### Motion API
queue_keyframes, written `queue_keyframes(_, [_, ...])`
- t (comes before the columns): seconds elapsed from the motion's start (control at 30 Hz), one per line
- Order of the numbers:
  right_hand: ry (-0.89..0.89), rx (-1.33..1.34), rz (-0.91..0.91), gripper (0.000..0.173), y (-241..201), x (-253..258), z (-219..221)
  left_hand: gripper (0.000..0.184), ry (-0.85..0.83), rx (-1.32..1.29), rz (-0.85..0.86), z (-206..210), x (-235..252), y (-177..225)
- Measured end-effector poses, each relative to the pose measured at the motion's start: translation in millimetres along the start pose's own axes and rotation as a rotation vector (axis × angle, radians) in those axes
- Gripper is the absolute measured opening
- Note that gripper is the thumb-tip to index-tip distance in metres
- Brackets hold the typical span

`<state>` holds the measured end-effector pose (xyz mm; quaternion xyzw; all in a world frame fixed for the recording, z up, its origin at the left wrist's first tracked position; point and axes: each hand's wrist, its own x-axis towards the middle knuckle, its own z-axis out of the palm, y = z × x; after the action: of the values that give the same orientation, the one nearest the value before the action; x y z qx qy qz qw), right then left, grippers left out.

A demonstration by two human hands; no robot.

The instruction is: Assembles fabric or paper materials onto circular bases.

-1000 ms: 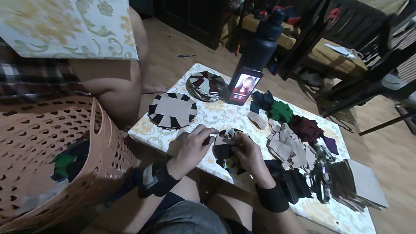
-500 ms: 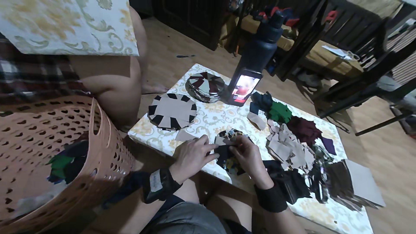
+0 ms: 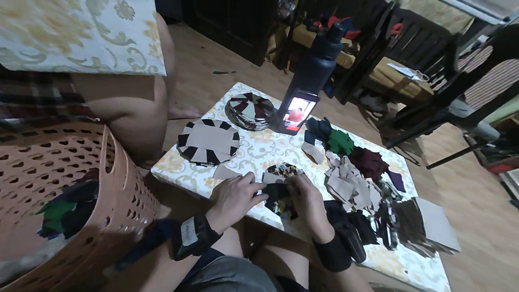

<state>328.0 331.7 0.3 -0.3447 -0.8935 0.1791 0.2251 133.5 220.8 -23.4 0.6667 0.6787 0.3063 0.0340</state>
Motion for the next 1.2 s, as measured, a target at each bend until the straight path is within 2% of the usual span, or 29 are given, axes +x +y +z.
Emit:
queue_keyframes(0.03, [-0.061,-0.005,0.015,0.022,0.0,-0.5,-0.6,0.03,-0.004,0.0,0.0,-0.2,0.1,0.1])
queue_keyframes(0.1, [-0.07,0.007,0.019,0.022,0.7,1.4,-3.9,0.033,-0.051,-0.023,-0.026,-3.7,2.0,0.8])
queue_keyframes(0.2, [0.064,0.039,0.007,0.023,-2.5,4.5,-12.7,0.042,-0.165,-0.113,-0.11,-17.1,7.0,1.2])
queue_keyframes(0.27, [0.153,0.023,-0.067,0.022,-2.5,6.3,-12.5,0.043,-0.089,-0.21,-0.12,-21.9,8.3,-3.3])
queue_keyframes(0.33, [0.156,0.003,-0.199,0.024,-3.1,8.5,-7.8,0.039,0.102,-0.306,-0.1,-23.3,7.6,-10.2])
queue_keyframes(0.37, [0.121,-0.027,-0.27,0.029,-1.9,9.6,-3.0,0.037,0.184,-0.341,-0.1,-24.6,6.5,-14.0])
queue_keyframes(0.47, [-0.096,-0.179,-0.4,0.061,5.1,11.6,11.1,0.033,0.315,-0.456,-0.103,-34.3,1.7,-24.2])
queue_keyframes(0.57, [-0.305,-0.241,-0.317,0.078,5.5,13.2,22.5,0.031,0.329,-0.563,-0.133,-46.6,-6.5,-31.4])
queue_keyframes(0.73, [-0.198,-0.283,-0.052,0.073,-8.3,17.3,44.4,0.028,0.379,-0.604,-0.149,-55.1,-21.9,-42.5])
queue_keyframes(0.87, [-0.15,-0.321,0.029,0.077,-15.2,23.5,49.6,0.028,0.413,-0.58,-0.184,-55.0,-29.9,-46.0])
queue_keyframes(0.93, [-0.023,-0.342,-0.053,0.076,-19.6,21.7,51.5,0.028,0.42,-0.541,-0.211,-57.0,-35.9,-48.2])
queue_keyframes(1.0, [0.148,-0.293,-0.204,0.064,-36.4,16.5,52.6,0.028,0.436,-0.556,-0.244,-58.3,-44.2,-52.3])
queue_keyframes(1.03, [0.17,-0.217,-0.26,0.056,-50.4,10.6,52.2,0.028,0.45,-0.597,-0.273,-57.9,-49.2,-53.0])
queue_keyframes(1.1, [0.109,-0.026,-0.352,0.037,-76.2,-5.1,55.4,0.029,0.45,-0.728,-0.347,-56.5,-59.6,-51.1])
queue_keyframes(1.2, [0.045,0.015,-0.458,0.029,-84.9,-25.3,75.0,0.026,0.366,-0.941,-0.439,-47.1,-74.9,-43.2])
